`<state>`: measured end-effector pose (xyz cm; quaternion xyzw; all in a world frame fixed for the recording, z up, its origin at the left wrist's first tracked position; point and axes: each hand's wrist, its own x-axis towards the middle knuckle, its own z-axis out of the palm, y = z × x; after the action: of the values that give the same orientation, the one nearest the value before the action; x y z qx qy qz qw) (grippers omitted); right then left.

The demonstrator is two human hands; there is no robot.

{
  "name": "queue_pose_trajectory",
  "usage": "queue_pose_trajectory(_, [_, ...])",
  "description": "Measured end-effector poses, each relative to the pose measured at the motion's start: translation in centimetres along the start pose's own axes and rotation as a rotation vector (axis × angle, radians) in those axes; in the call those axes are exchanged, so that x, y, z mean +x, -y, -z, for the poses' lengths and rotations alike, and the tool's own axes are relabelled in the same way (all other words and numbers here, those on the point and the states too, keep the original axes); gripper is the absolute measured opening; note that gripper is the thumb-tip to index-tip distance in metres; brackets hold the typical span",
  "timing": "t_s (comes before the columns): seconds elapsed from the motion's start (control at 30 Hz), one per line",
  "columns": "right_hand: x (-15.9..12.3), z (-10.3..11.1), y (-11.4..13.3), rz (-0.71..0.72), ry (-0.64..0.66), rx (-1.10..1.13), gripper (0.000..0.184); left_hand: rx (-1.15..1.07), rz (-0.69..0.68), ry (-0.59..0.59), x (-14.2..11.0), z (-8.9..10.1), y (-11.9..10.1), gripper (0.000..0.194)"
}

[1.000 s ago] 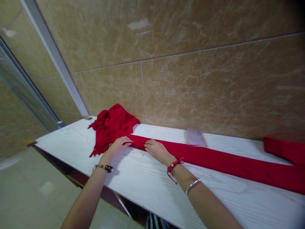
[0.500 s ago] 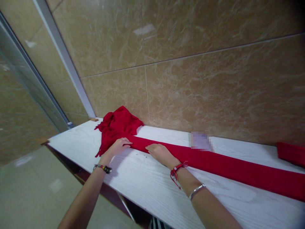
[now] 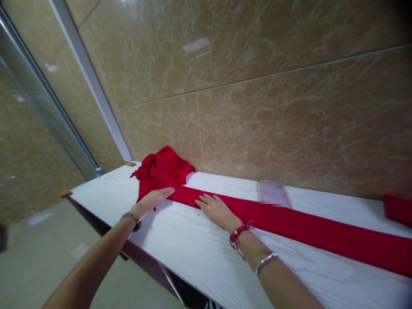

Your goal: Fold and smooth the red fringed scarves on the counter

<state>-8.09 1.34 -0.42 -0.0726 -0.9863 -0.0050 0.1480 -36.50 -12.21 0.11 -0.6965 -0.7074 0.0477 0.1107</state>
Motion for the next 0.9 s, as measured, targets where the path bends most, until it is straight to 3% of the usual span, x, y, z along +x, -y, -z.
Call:
queue_pose_trajectory(0.23, [-0.2,-0.2,-0.3,0.003,0.087,0.108,0.043,-0.048,0.008,0.058,-0.2,0.2,0.4,0.063])
queue_pose_trajectory(0.4, [-0.3,0.0,-0.1,-0.013,0.047,0.102,0.044,0.047,0.046,0.108,-0.2,1.7,0.0,0.065])
queue_pose_trajectory(0.5, [-0.3,0.0,-0.1,-0.061,0.0,0.081,0.048,0.094,0.067,0.089,0.6,3.0,-0.7,0.059])
queue_pose_trajectory(0.6, [-0.4,0.0,-0.1,-0.091,0.042,0.091,0.052,0.073,0.042,0.022,2.3,3.6,-2.6,0.049])
queue_pose_trajectory(0.7, [-0.5,-0.2,-0.1,-0.094,0.069,0.091,0.053,-0.014,0.065,-0.078,4.3,2.5,-5.1,0.041])
queue_pose_trajectory(0.77, [-0.5,-0.2,-0.1,-0.096,0.07,0.084,0.053,-0.033,0.107,-0.083,5.1,1.2,-6.4,0.04])
queue_pose_trajectory(0.9, [-0.4,-0.2,-0.1,-0.089,0.08,0.091,0.053,-0.051,0.158,-0.04,4.3,-0.3,-5.8,0.043])
